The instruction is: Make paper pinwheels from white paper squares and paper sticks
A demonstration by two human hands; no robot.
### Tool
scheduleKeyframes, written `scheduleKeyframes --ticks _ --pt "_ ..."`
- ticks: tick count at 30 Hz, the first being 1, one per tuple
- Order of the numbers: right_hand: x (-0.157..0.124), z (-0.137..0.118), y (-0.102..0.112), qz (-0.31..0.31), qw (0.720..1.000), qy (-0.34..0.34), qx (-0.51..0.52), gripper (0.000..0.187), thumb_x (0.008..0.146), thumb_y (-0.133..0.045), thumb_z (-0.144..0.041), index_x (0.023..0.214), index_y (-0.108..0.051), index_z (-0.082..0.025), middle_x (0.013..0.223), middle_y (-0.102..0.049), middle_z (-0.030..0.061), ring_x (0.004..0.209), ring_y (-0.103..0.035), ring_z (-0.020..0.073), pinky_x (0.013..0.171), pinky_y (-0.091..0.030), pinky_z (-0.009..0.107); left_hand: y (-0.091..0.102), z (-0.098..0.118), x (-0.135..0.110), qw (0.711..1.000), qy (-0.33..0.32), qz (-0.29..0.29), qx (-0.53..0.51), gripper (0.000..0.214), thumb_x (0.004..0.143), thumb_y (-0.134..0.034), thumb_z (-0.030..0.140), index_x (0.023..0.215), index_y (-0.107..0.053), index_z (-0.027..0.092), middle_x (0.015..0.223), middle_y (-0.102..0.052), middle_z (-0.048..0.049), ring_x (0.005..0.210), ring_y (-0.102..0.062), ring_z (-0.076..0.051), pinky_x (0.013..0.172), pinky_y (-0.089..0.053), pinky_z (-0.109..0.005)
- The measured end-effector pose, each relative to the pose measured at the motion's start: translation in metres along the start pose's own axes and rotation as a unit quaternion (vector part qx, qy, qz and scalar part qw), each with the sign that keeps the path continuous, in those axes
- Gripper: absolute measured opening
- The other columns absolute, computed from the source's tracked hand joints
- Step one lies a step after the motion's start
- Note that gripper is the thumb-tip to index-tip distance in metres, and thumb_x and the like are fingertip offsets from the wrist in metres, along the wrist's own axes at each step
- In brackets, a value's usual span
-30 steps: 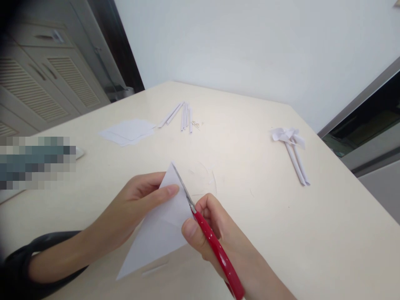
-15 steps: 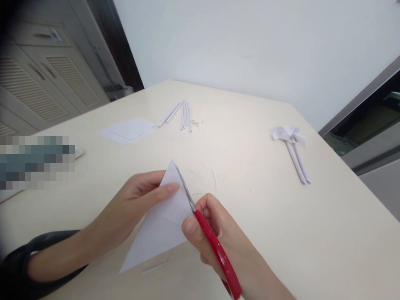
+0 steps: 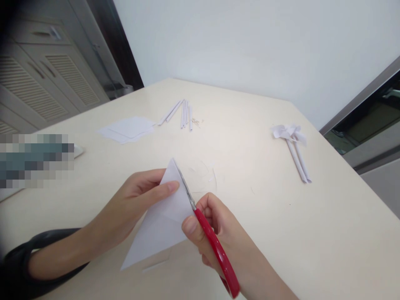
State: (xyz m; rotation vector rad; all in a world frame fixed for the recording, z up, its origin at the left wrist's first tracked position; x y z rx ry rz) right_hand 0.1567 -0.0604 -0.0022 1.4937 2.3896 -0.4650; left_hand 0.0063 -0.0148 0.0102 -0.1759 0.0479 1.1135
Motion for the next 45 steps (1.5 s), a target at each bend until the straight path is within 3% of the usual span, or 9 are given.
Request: scheduleKeyframes --ticks 5,21,30,36,41,45 --pt "-0.0017 -0.0063 -0.0009 0.024 1.0 -0.012 0.002 0.047 0.073 -0.055 -0.063 0.075 -0.031 -0.023 0.055 -0.031 -0.0085 0.046 -0.029 0.0062 0.044 -0.023 0.021 0.0002 -0.0015 -0.0006 1.0 0.007 0.006 -0.005 0.025 0.085 -0.052 0.039 0.078 -0.063 0.017 0.073 -0.063 -0.0004 0.061 -0.054 -0.011 0.051 -0.042 -0.018" --pt "-0.0016 -0.0073 -0.0023 0.035 0.995 -0.062 0.065 0.051 0.063 -0.065 -0.064 0.073 -0.036 -0.022 0.055 -0.03 -0.0087 0.045 -0.025 0.0044 0.044 -0.02 0.019 0.0008 -0.0019 0.0 1.0 0.021 -0.009 -0.019 0.021 0.084 -0.054 0.036 0.079 -0.063 0.017 0.074 -0.063 -0.002 0.061 -0.056 -0.013 0.052 -0.044 -0.021" --pt "-0.0016 -0.0065 -0.0009 0.05 0.993 -0.09 0.049 0.055 0.058 -0.064 -0.069 0.075 -0.038 -0.023 0.058 -0.032 -0.0069 0.047 -0.03 0.006 0.043 -0.021 0.02 0.0007 -0.0013 0.0001 1.0 0.011 -0.005 -0.012 0.022 0.083 -0.053 0.036 0.076 -0.061 0.017 0.072 -0.062 -0.0015 0.059 -0.053 -0.012 0.049 -0.041 -0.02" --pt "0.0004 -0.0072 -0.0002 0.043 0.998 -0.053 -0.007 0.055 0.062 -0.06 -0.07 0.075 -0.035 -0.023 0.056 -0.035 -0.0076 0.042 -0.029 0.0047 0.04 -0.021 0.019 0.0026 -0.0012 0.0012 0.999 0.004 0.043 0.015 0.026 0.083 -0.05 0.037 0.069 -0.058 0.017 0.066 -0.054 -0.0005 0.055 -0.047 -0.012 0.046 -0.036 -0.02" --pt "0.0009 -0.007 0.0002 0.036 0.998 -0.045 -0.038 0.051 0.068 -0.056 -0.068 0.076 -0.035 -0.022 0.052 -0.034 -0.0097 0.038 -0.027 0.0035 0.037 -0.02 0.018 0.007 -0.001 0.003 0.996 -0.016 0.085 0.024 0.032 0.084 -0.048 0.035 0.059 -0.044 0.017 0.058 -0.039 0.0032 0.052 -0.035 -0.01 0.044 -0.03 -0.019" --pt "0.0014 -0.0062 -0.0002 0.033 0.998 -0.045 -0.021 0.049 0.069 -0.057 -0.066 0.076 -0.035 -0.022 0.052 -0.032 -0.0094 0.039 -0.025 0.0036 0.038 -0.019 0.018 0.0075 -0.0016 0.0031 0.995 -0.018 0.084 0.043 0.031 0.085 -0.048 0.037 0.061 -0.044 0.017 0.06 -0.038 0.003 0.054 -0.035 -0.01 0.046 -0.03 -0.02"
Point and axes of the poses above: each hand's wrist, its own x-axis towards the middle knuckle, its own y-axis out of the back of the hand, z = x × y, the point moved 3 cm from there along x, towards the middle knuckle
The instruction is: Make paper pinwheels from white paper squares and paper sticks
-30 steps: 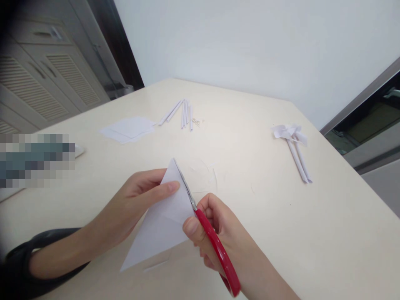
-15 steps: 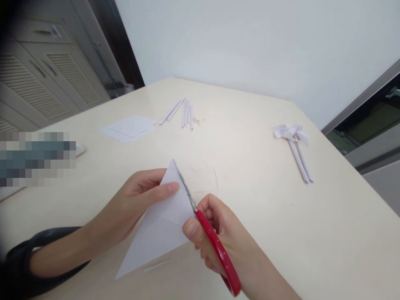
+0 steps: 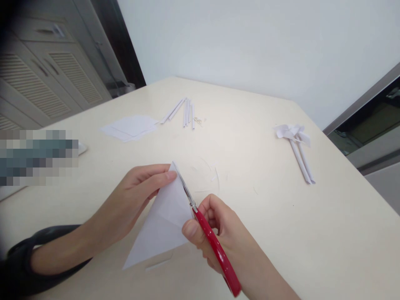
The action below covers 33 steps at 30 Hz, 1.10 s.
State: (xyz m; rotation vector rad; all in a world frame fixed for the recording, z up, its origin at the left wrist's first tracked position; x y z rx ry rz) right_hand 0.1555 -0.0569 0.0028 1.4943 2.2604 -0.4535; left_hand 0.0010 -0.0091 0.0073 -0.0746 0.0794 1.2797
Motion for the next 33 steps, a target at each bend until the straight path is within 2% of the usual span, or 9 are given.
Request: scheduleKeyframes --ticks 6,10,19,25,33 --pt "-0.0008 0.0022 -0.0008 0.017 0.999 -0.033 0.033 0.056 0.059 -0.062 -0.07 0.074 -0.036 -0.023 0.053 -0.031 -0.0087 0.04 -0.026 0.0045 0.039 -0.02 0.019 -0.0008 0.0002 -0.0006 1.0 -0.004 0.014 0.024 0.03 0.084 -0.046 0.036 0.06 -0.044 0.018 0.061 -0.035 0.0022 0.056 -0.034 -0.012 0.049 -0.032 -0.021" --pt "-0.0023 0.0044 -0.0015 0.008 0.998 -0.05 0.046 0.053 0.062 -0.061 -0.069 0.077 -0.04 -0.022 0.055 -0.037 -0.0071 0.044 -0.032 0.0059 0.041 -0.023 0.019 -0.001 -0.0004 0.0 1.0 -0.003 0.005 0.024 0.03 0.085 -0.045 0.038 0.062 -0.046 0.018 0.062 -0.037 0.0019 0.058 -0.038 -0.013 0.054 -0.036 -0.023" --pt "-0.0049 0.0041 -0.0023 -0.005 0.998 -0.039 0.049 0.047 0.069 -0.058 -0.065 0.077 -0.04 -0.022 0.056 -0.041 -0.0068 0.043 -0.032 0.0052 0.042 -0.024 0.02 -0.0003 -0.0002 0.0004 1.0 -0.004 -0.015 0.018 0.03 0.087 -0.043 0.036 0.063 -0.045 0.018 0.063 -0.039 0.0023 0.061 -0.039 -0.013 0.058 -0.038 -0.023" --pt "-0.0048 0.0043 -0.0022 0.002 0.998 -0.04 0.051 0.049 0.068 -0.058 -0.066 0.08 -0.041 -0.022 0.057 -0.041 -0.0057 0.048 -0.036 0.0074 0.043 -0.026 0.019 -0.0005 -0.0009 0.0003 1.0 -0.003 -0.016 0.01 0.031 0.087 -0.044 0.037 0.062 -0.044 0.018 0.062 -0.037 0.0024 0.06 -0.038 -0.012 0.056 -0.037 -0.023" --pt "-0.0018 0.0058 -0.0023 -0.004 0.998 -0.046 0.05 0.052 0.065 -0.058 -0.068 0.079 -0.04 -0.022 0.055 -0.04 -0.0071 0.045 -0.031 0.0051 0.041 -0.024 0.018 0.0007 -0.003 0.0016 1.0 -0.014 -0.015 0.016 0.032 0.087 -0.045 0.038 0.062 -0.045 0.018 0.062 -0.038 0.0022 0.059 -0.038 -0.012 0.053 -0.036 -0.022"
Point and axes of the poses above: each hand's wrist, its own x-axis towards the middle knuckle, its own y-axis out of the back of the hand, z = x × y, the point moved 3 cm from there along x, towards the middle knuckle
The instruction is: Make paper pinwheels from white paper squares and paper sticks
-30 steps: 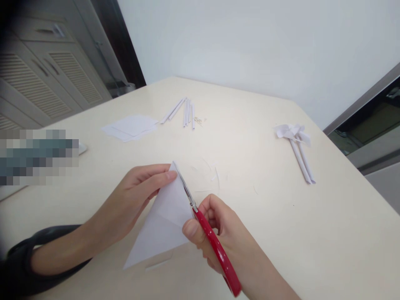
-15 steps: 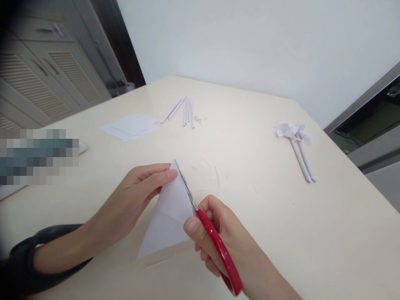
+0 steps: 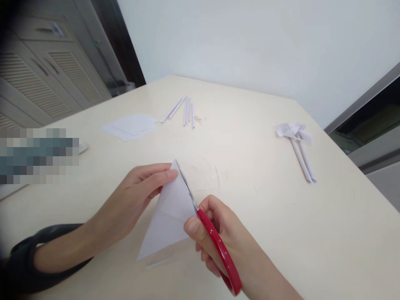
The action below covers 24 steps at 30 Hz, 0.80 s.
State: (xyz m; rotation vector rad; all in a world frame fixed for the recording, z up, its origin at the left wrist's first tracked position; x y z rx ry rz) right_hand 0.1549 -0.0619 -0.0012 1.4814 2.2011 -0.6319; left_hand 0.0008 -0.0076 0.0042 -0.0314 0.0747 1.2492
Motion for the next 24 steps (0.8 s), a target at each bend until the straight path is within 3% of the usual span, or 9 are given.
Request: scheduleKeyframes --ticks 7,11,14,19,24 --pt "-0.0017 0.0015 0.0004 -0.005 1.0 -0.009 -0.006 0.049 0.069 -0.055 -0.068 0.076 -0.037 -0.022 0.056 -0.042 -0.0075 0.039 -0.03 0.0031 0.039 -0.024 0.018 -0.0003 0.0005 -0.0005 1.0 0.004 0.001 -0.011 0.03 0.086 -0.046 0.036 0.062 -0.046 0.018 0.061 -0.038 0.002 0.059 -0.038 -0.012 0.053 -0.036 -0.022" --pt "0.0001 0.0032 0.0013 -0.01 0.999 0.023 -0.031 0.048 0.072 -0.053 -0.066 0.075 -0.035 -0.022 0.057 -0.045 -0.0066 0.038 -0.033 0.0035 0.038 -0.027 0.018 -0.0002 0.0006 -0.0003 1.0 0.004 0.002 -0.018 0.029 0.086 -0.045 0.033 0.062 -0.046 0.018 0.061 -0.039 0.0018 0.059 -0.038 -0.012 0.054 -0.037 -0.022" --pt "0.002 0.0029 0.0014 -0.017 0.998 0.047 -0.042 0.049 0.072 -0.052 -0.068 0.073 -0.034 -0.022 0.053 -0.041 -0.0074 0.037 -0.031 0.0039 0.036 -0.023 0.018 0.0002 0.0009 -0.0002 1.0 0.006 -0.002 -0.024 0.03 0.086 -0.046 0.034 0.062 -0.045 0.018 0.062 -0.039 0.0021 0.06 -0.038 -0.012 0.055 -0.037 -0.022" --pt "-0.0003 -0.0005 -0.0003 -0.019 0.999 0.03 -0.007 0.052 0.067 -0.055 -0.069 0.071 -0.033 -0.023 0.051 -0.028 -0.0091 0.039 -0.022 0.0031 0.037 -0.017 0.018 -0.0001 0.0021 0.0002 1.0 0.002 -0.014 -0.027 0.031 0.086 -0.047 0.037 0.062 -0.048 0.018 0.062 -0.04 0.002 0.061 -0.039 -0.012 0.058 -0.038 -0.023" --pt "-0.0025 -0.0029 -0.0014 -0.015 1.0 0.02 -0.006 0.051 0.069 -0.054 -0.069 0.071 -0.033 -0.023 0.052 -0.026 -0.0091 0.039 -0.022 0.0035 0.038 -0.016 0.018 -0.0003 0.0003 0.0012 0.999 0.007 -0.014 -0.033 0.029 0.086 -0.047 0.036 0.066 -0.055 0.017 0.064 -0.045 0.0009 0.062 -0.042 -0.013 0.058 -0.038 -0.024"
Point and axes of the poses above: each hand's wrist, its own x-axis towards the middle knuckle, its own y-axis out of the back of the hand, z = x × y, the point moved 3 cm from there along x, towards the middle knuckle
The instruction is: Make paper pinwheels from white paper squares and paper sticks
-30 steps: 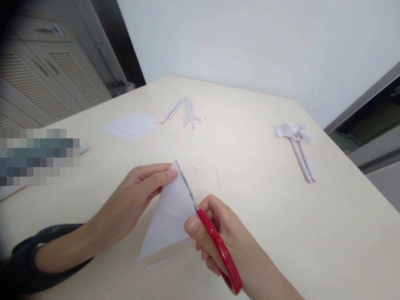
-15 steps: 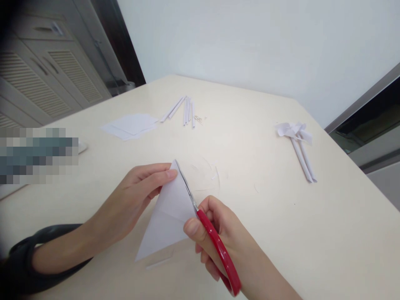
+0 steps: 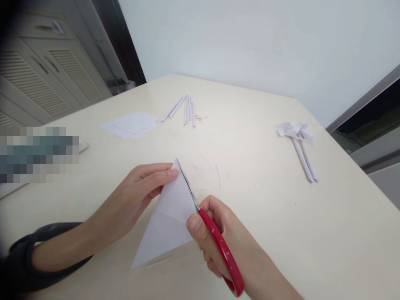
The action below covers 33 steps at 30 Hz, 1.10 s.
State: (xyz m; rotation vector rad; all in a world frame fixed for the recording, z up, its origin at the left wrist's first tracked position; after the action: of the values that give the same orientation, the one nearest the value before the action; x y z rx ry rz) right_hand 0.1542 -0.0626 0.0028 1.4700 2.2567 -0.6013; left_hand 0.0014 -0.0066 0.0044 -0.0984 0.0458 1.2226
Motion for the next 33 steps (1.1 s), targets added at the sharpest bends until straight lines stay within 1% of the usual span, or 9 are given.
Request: scheduleKeyframes --ticks 4,9,13,16,20,24,27,30,33 --pt "0.002 0.005 0.002 -0.007 1.0 0.016 -0.004 0.049 0.071 -0.052 -0.067 0.072 -0.033 -0.023 0.05 -0.026 -0.0099 0.038 -0.021 0.0033 0.036 -0.017 0.017 0.0 0.0 0.0 1.0 0.004 -0.001 -0.006 0.029 0.086 -0.048 0.036 0.066 -0.055 0.017 0.064 -0.046 0.0005 0.063 -0.042 -0.013 0.059 -0.038 -0.024" --pt "0.007 0.017 0.007 0.004 0.994 0.095 -0.061 0.038 0.085 -0.043 -0.057 0.074 -0.039 -0.021 0.053 -0.044 -0.0066 0.036 -0.035 0.0035 0.035 -0.024 0.017 -0.002 0.001 -0.001 0.999 0.006 -0.023 -0.038 0.031 0.086 -0.048 0.039 0.064 -0.049 0.017 0.063 -0.042 0.0016 0.06 -0.04 -0.012 0.056 -0.036 -0.024" --pt "0.008 0.021 0.006 0.002 0.988 0.124 -0.094 0.041 0.088 -0.036 -0.056 0.07 -0.042 -0.019 0.055 -0.046 -0.0056 0.034 -0.036 0.0027 0.034 -0.027 0.017 -0.003 0.002 -0.001 0.998 0.008 -0.041 -0.046 0.033 0.086 -0.048 0.041 0.065 -0.048 0.017 0.063 -0.041 0.0019 0.061 -0.04 -0.013 0.056 -0.035 -0.025" --pt "0.007 0.021 0.006 -0.003 0.989 0.117 -0.093 0.041 0.088 -0.037 -0.056 0.071 -0.042 -0.019 0.056 -0.047 -0.0054 0.033 -0.036 0.0026 0.034 -0.028 0.017 -0.003 0.002 -0.001 0.998 0.009 -0.045 -0.04 0.033 0.086 -0.047 0.042 0.065 -0.048 0.017 0.063 -0.04 0.0021 0.061 -0.04 -0.013 0.056 -0.035 -0.025" --pt "0.005 0.022 0.006 -0.008 0.993 0.09 -0.079 0.042 0.086 -0.036 -0.059 0.073 -0.042 -0.019 0.057 -0.046 -0.0056 0.032 -0.035 0.0019 0.03 -0.024 0.015 -0.004 0.004 -0.001 0.998 0.009 -0.041 -0.036 0.033 0.086 -0.047 0.041 0.063 -0.045 0.017 0.063 -0.039 0.0026 0.06 -0.038 -0.012 0.056 -0.035 -0.025" --pt "0.004 0.019 0.005 0.002 0.993 0.09 -0.072 0.04 0.086 -0.038 -0.058 0.073 -0.038 -0.02 0.053 -0.044 -0.0065 0.034 -0.035 0.0033 0.034 -0.023 0.017 -0.004 0.005 -0.001 0.999 0.009 -0.026 -0.036 0.032 0.085 -0.047 0.038 0.061 -0.043 0.017 0.062 -0.038 0.0022 0.06 -0.038 -0.013 0.057 -0.036 -0.025" --pt "0.003 0.013 0.005 0.008 0.993 0.085 -0.082 0.039 0.084 -0.042 -0.058 0.074 -0.036 -0.022 0.048 -0.039 -0.0081 0.036 -0.033 0.0055 0.037 -0.025 0.019 -0.004 0.006 -0.001 0.999 0.0 -0.019 -0.04 0.032 0.085 -0.047 0.035 0.06 -0.042 0.017 0.062 -0.038 0.0019 0.059 -0.037 -0.012 0.056 -0.035 -0.025" --pt "0.002 0.007 0.005 0.008 0.995 0.06 -0.082 0.041 0.081 -0.044 -0.062 0.074 -0.034 -0.022 0.046 -0.033 -0.0092 0.037 -0.03 0.0066 0.038 -0.025 0.02 -0.004 0.008 0.0 0.999 -0.009 -0.028 -0.045 0.031 0.086 -0.047 0.034 0.06 -0.043 0.017 0.063 -0.038 0.0022 0.06 -0.037 -0.012 0.057 -0.035 -0.024" --pt "-0.001 0.003 0.004 -0.003 0.995 0.047 -0.082 0.041 0.082 -0.043 -0.062 0.074 -0.033 -0.022 0.049 -0.033 -0.0084 0.04 -0.032 0.0072 0.041 -0.025 0.021 -0.004 0.008 0.0 0.998 -0.014 -0.034 -0.053 0.031 0.087 -0.047 0.033 0.06 -0.043 0.017 0.063 -0.038 0.0023 0.061 -0.037 -0.011 0.059 -0.035 -0.025"
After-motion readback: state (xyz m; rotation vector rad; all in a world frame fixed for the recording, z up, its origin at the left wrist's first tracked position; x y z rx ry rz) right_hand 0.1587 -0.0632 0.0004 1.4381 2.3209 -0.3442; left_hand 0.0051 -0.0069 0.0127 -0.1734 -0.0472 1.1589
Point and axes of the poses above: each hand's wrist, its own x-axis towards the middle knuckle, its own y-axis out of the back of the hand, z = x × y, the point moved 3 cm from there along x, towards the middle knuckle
